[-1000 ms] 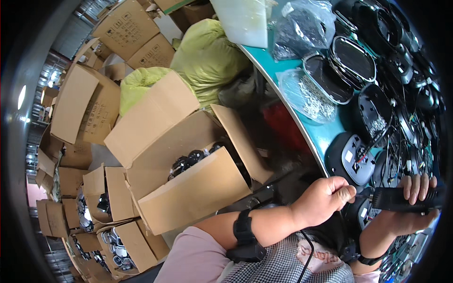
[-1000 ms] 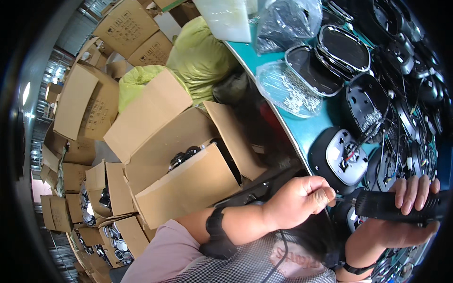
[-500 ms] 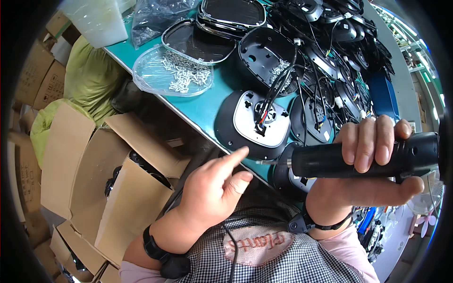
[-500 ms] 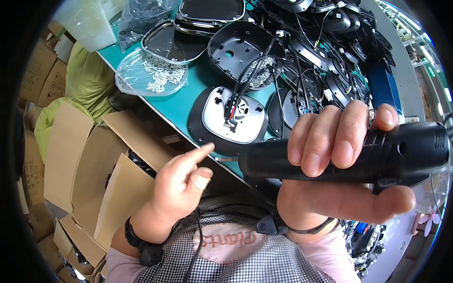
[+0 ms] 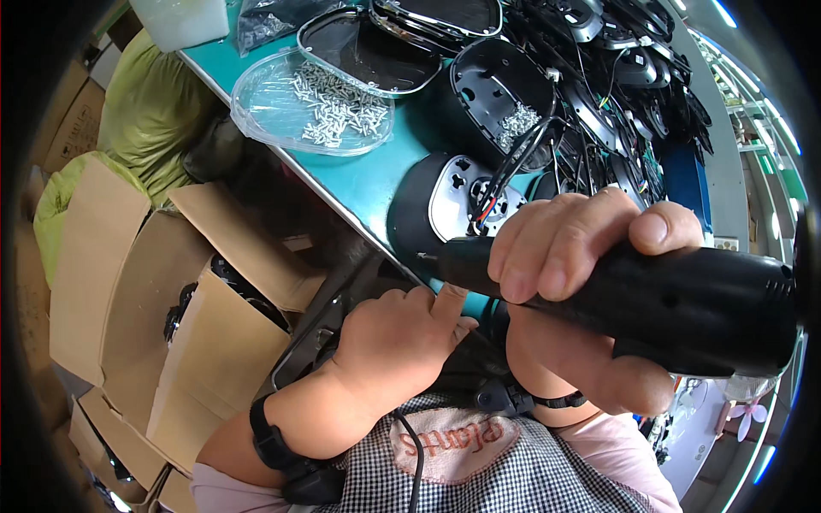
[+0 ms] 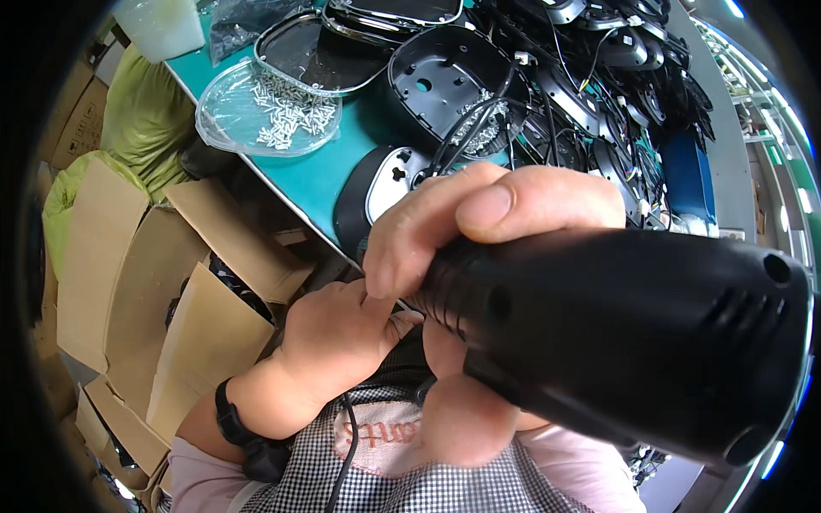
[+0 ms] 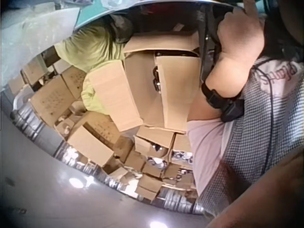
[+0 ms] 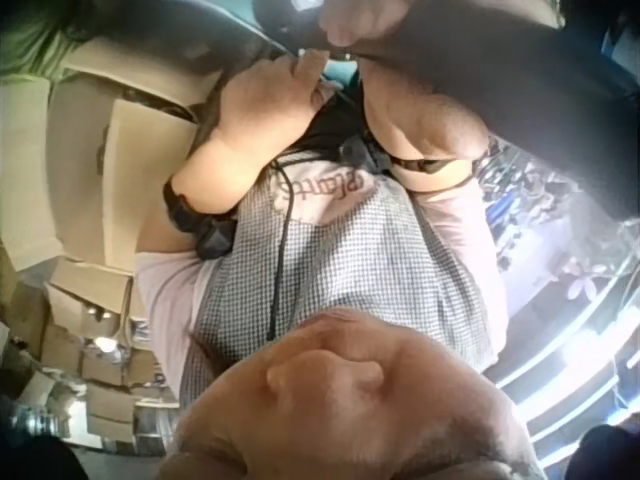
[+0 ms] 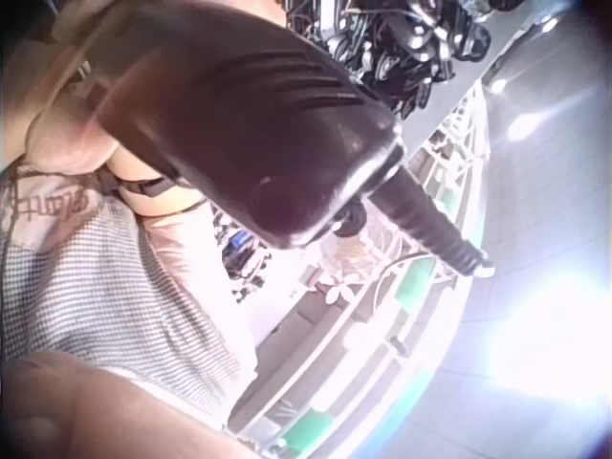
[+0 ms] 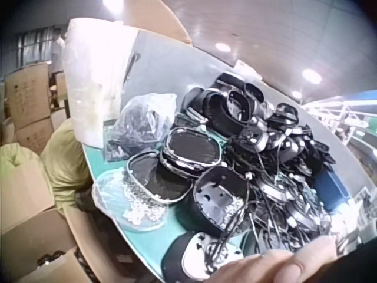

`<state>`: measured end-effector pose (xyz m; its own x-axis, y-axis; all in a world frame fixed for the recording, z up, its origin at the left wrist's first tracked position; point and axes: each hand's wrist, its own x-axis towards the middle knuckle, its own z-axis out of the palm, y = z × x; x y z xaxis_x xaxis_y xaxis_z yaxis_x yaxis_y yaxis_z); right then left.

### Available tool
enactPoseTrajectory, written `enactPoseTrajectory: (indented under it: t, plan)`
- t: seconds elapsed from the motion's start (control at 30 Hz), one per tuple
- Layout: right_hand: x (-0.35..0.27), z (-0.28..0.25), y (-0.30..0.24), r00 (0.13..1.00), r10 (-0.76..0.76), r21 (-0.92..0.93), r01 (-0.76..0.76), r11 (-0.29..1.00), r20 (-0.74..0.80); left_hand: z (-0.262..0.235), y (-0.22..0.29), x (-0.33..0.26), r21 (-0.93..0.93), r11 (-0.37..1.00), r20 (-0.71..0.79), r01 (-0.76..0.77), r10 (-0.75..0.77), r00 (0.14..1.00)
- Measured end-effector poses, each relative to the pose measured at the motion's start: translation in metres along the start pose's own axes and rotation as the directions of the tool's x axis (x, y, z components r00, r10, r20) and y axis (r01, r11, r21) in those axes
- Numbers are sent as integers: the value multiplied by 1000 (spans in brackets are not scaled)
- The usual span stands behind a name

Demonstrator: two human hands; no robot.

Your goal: Assembling plastic component housings by inserting wires and using an electric screwdriver to secure screws.

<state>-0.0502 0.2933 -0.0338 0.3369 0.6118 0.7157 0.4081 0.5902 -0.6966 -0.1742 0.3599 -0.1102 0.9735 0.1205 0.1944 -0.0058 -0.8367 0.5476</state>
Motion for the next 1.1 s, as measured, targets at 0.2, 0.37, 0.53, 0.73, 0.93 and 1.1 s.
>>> enactPoseTrajectory:
  t: [0.2,0.37,0.53,0.73,0.93,1.1]
  plan:
    - [2,16,17,995,-19,15,21,1000,-94,12,-7,-1,-79,997,27,11,-9,1000]
    - [5,5,0,963,260,-68,-255,964,68,17,-9,-4,-203,979,-52,33,-45,998]
    - [6,4,13,985,147,-45,-144,989,90,5,-10,-1,-170,985,-19,-30,27,999]
    - [0,6,16,989,147,-10,-147,989,-14,6,-11,0,-115,991,20,-67,70,997]
    - [-6,7,12,977,168,50,-163,985,-127,7,-8,-1,-93,994,-53,-48,43,998]
    - [-2,14,22,968,76,85,-57,995,-240,-1,-8,3,-194,981,-65,-8,-4,998]
